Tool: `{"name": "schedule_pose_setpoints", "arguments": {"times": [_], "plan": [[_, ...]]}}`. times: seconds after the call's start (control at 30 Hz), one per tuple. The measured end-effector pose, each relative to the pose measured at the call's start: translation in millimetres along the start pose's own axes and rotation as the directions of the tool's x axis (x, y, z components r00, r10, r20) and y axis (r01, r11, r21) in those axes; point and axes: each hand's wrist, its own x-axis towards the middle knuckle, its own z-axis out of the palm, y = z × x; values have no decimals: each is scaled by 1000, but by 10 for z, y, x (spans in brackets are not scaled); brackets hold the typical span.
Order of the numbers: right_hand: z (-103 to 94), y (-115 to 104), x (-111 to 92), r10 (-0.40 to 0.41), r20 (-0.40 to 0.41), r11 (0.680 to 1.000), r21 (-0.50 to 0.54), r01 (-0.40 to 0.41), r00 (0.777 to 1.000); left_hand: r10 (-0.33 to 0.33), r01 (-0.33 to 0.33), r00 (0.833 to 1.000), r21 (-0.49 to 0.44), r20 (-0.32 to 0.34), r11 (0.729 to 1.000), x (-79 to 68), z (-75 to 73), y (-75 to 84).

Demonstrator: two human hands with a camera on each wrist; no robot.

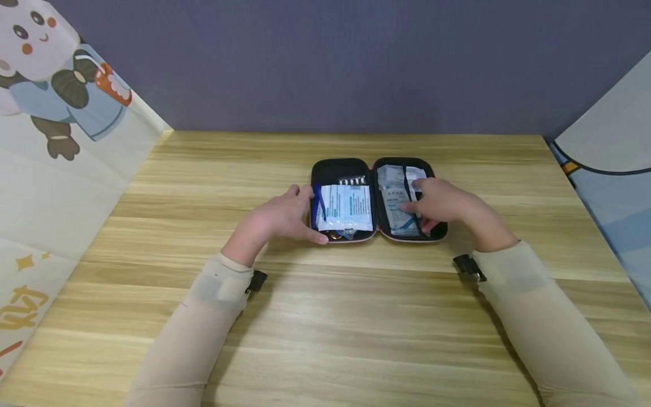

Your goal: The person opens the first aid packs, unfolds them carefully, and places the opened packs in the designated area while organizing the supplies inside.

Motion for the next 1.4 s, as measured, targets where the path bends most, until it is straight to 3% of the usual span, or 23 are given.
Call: {"name": "schedule_pose_setpoints", "arguments": {"times": [0.17, 0.33, 0.53, 0.63, 0.7, 0.8, 0.9, 1.03, 1.13, 1.27, 1.4], "plan": [[-19, 0, 8, -5, 35, 999, 50, 3, 999, -2, 2, 1000, 1, 1, 1000, -29, -16, -5], [-15, -40, 24, -2, 51, 985, 170, -7, 999, 7, -7, 1000, -3, -2, 1000, -47, -30, -29], [11, -16, 65, -55, 72, 923, 384, 23, 996, 2, -2, 1000, -16, 4, 1000, -63, -27, -76], [20, -16, 75, -66, 61, 905, 424, 34, 996, 1, -1, 1000, -24, 4, 1000, -59, -22, -87], [19, -39, 60, -68, 34, 927, 372, 50, 997, 3, -3, 1000, -30, 6, 1000, -58, -22, -88], [17, -112, 5, -63, -29, 987, 144, 66, 998, 8, -8, 1000, -31, 9, 1000, -56, -28, -76], [47, -216, -95, -89, -132, 991, -111, 75, 987, 21, -20, 1000, -26, 11, 999, -32, -8, -65], [215, -428, -205, -250, -220, 935, -307, 177, 943, 44, -44, 999, -14, 9, 999, -3, 22, -50], [396, -648, -206, -380, -166, 861, -423, 283, 910, 51, -51, 999, 4, 1, 999, 0, 14, -43], [591, -877, -165, -418, -43, 792, -506, 341, 908, 51, -51, 999, 27, -10, 998, 12, -7, -52], [707, -917, -193, -402, -39, 753, -582, 306, 915, 60, -60, 998, 38, -10, 998, 22, -23, -54]]}}
